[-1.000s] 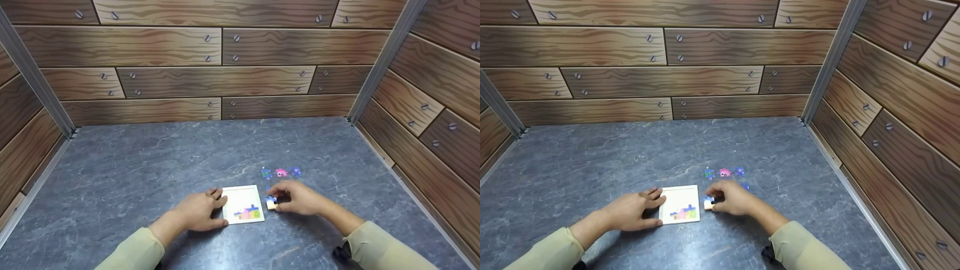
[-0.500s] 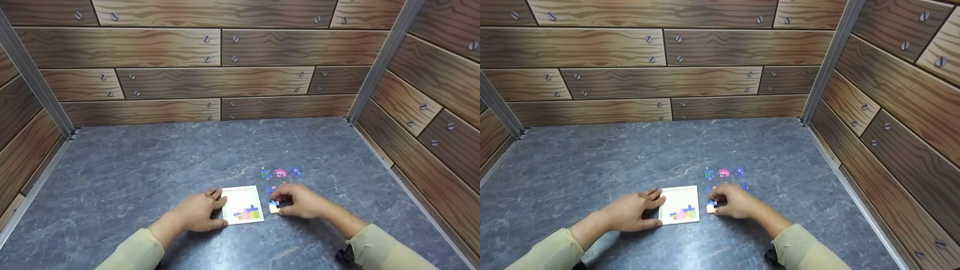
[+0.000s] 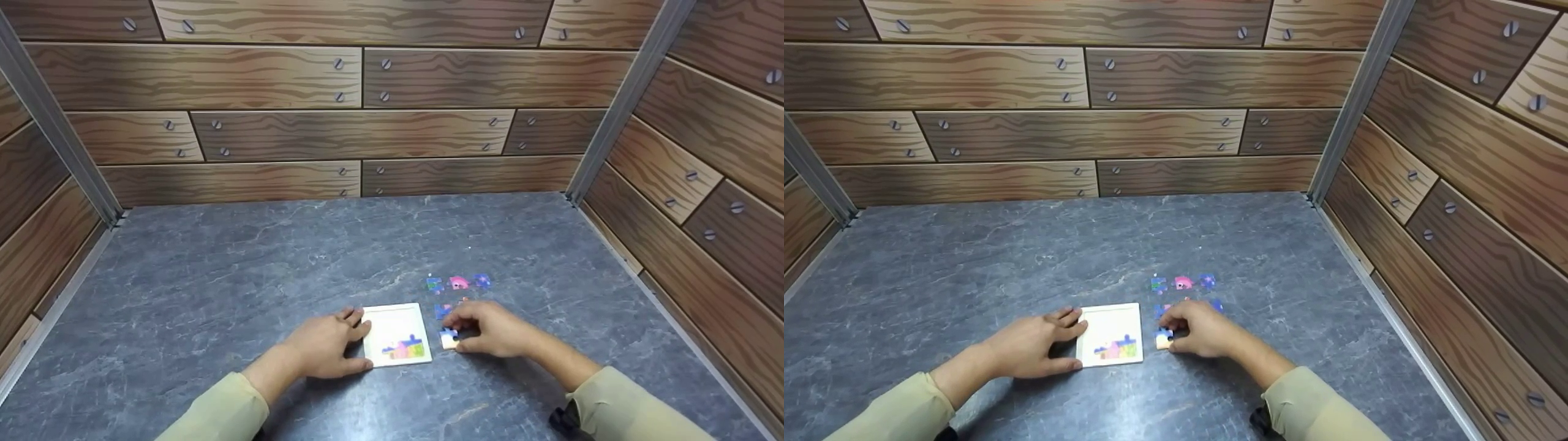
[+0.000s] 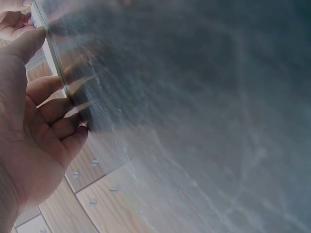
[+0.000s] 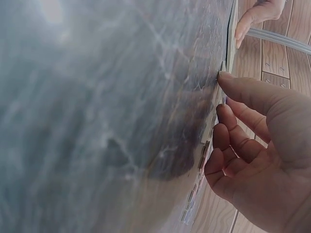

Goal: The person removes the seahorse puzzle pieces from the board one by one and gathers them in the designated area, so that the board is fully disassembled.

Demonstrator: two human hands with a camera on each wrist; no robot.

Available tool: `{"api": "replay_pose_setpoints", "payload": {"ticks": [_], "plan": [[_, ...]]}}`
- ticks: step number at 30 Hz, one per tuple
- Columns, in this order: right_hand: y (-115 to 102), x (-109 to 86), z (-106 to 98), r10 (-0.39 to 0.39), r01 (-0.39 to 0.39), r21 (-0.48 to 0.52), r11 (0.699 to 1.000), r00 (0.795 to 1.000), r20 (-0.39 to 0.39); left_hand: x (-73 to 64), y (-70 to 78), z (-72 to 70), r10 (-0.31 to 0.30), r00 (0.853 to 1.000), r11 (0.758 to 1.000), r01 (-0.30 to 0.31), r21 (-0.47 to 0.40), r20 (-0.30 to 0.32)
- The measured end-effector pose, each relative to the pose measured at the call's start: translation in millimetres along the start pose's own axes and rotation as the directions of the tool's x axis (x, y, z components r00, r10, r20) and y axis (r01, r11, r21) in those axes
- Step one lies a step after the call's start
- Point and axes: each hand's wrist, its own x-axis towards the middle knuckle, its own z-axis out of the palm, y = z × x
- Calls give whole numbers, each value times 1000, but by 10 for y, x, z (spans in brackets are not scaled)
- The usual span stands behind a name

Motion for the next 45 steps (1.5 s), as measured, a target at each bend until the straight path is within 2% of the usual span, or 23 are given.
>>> {"api": "replay_pose_setpoints", "payload": {"ticks": [15,25,32,45], "plan": [[22,-11,7,4,-4,-17,1000,1000,5,0,8,16,8,1000,1000,-8,-5,-9],[-37,2,-48,-11,11,-25,1000,1000,-24,1,8,1,-5,1000,1000,5,2,6],[-182,131,-9,-24,23,-39,999,999,-22,12,-18,17,-2,1000,1000,2,8,1],[-435,489,213,-169,171,-68,983,985,35,21,-18,14,-9,1000,1000,9,4,7]]}}
